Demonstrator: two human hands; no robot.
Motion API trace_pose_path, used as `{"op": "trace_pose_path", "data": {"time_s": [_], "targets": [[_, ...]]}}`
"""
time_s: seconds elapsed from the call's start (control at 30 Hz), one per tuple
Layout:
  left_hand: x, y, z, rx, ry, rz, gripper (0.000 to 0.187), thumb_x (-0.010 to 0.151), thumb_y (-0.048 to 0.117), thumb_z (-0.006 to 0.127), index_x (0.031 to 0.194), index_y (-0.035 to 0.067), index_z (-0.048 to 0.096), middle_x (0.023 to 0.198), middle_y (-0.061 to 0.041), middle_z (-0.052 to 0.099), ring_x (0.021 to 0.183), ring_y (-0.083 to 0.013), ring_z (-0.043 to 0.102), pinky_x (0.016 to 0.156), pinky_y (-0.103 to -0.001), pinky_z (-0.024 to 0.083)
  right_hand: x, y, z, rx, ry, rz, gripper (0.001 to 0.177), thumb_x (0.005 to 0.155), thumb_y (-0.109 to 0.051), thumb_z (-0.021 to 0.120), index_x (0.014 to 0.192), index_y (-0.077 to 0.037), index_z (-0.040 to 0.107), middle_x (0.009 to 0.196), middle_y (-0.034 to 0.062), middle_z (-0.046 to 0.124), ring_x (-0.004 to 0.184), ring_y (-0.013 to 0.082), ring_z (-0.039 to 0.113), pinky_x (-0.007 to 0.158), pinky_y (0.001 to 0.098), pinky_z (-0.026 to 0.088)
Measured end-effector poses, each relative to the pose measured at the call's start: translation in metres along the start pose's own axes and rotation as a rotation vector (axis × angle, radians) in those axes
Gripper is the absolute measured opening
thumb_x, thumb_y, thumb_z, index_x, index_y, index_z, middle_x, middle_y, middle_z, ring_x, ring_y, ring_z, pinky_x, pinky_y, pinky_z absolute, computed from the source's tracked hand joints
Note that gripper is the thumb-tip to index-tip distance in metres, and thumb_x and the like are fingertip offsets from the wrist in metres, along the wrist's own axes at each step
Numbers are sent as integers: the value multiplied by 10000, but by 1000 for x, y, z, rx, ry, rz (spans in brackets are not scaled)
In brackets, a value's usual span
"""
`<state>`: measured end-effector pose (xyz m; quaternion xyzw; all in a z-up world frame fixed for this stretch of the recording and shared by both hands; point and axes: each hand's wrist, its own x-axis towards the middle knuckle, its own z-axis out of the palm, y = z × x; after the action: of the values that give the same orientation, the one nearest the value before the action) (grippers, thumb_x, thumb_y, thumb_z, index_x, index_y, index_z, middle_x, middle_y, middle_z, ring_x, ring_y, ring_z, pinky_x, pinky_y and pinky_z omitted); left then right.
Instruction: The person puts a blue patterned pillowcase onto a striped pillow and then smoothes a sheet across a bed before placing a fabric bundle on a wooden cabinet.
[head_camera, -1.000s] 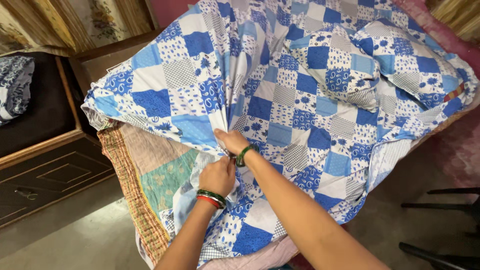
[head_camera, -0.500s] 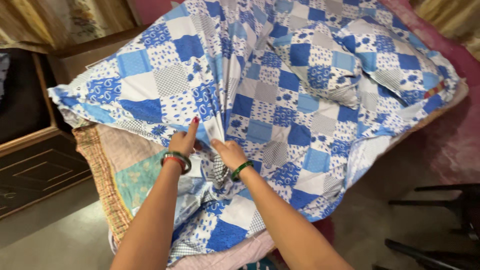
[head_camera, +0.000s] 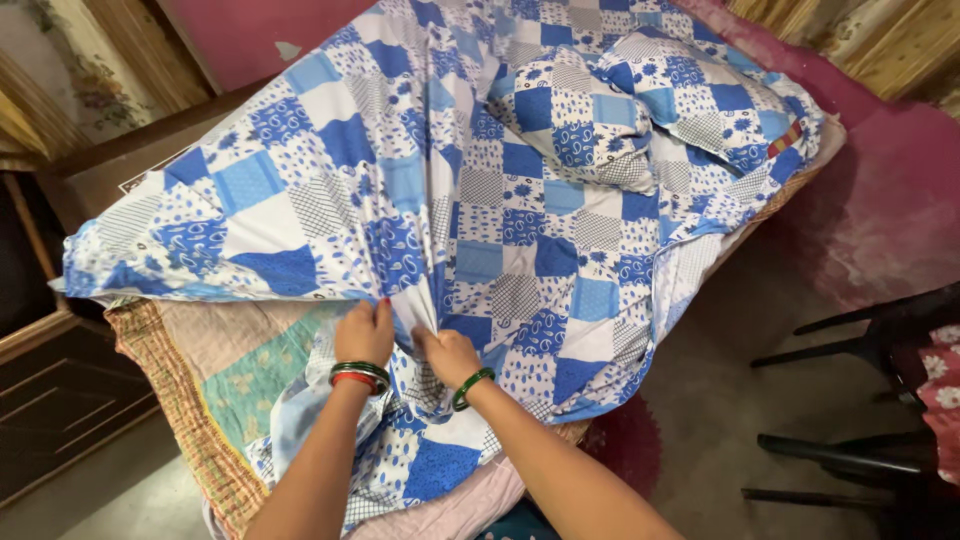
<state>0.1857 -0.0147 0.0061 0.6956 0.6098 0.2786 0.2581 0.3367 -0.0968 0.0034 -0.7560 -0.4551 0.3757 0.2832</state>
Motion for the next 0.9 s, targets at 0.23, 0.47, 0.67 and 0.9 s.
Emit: {"op": "trace_pose_path", "data": {"time_s": [0.23, 0.47, 0.67, 0.9], "targets": [[-60, 44, -21, -68, 30, 167, 440, 979, 356, 592, 706, 12, 621, 662, -266, 649, 636, -477, 645, 630, -592, 489, -53, 16, -16, 21, 83, -66, 612, 943, -552, 528, 771, -1, 732, 680, 206, 693, 666, 328, 702, 638, 426, 509], [-96, 69, -29, -187, 13, 219, 457, 982, 357, 602, 679, 15, 602, 629, -264, 628, 601, -469, 630, 602, -576, 480, -58, 35, -2, 8, 134, -162, 639, 1024, -513, 443, 722, 8, 657, 605, 183, 625, 601, 328, 663, 603, 445, 479], [-45, 10, 8, -12, 41, 155, 460, 998, 388, 585, 718, 25, 630, 718, -260, 674, 670, -493, 637, 649, -606, 478, -27, 36, 6, -32, 115, -22, 704, 957, -613, 453, 754, -5, 745, 679, 228, 678, 711, 398, 694, 689, 485, 517], [-14, -31, 41, 19, -16, -15, 453, 1009, 415, 573, 788, 26, 642, 832, -257, 689, 800, -490, 657, 743, -598, 499, 28, 54, -1, -147, -82, -13, 769, 920, -684, 468, 761, 25, 720, 733, 258, 705, 770, 408, 717, 749, 488, 536]]}}
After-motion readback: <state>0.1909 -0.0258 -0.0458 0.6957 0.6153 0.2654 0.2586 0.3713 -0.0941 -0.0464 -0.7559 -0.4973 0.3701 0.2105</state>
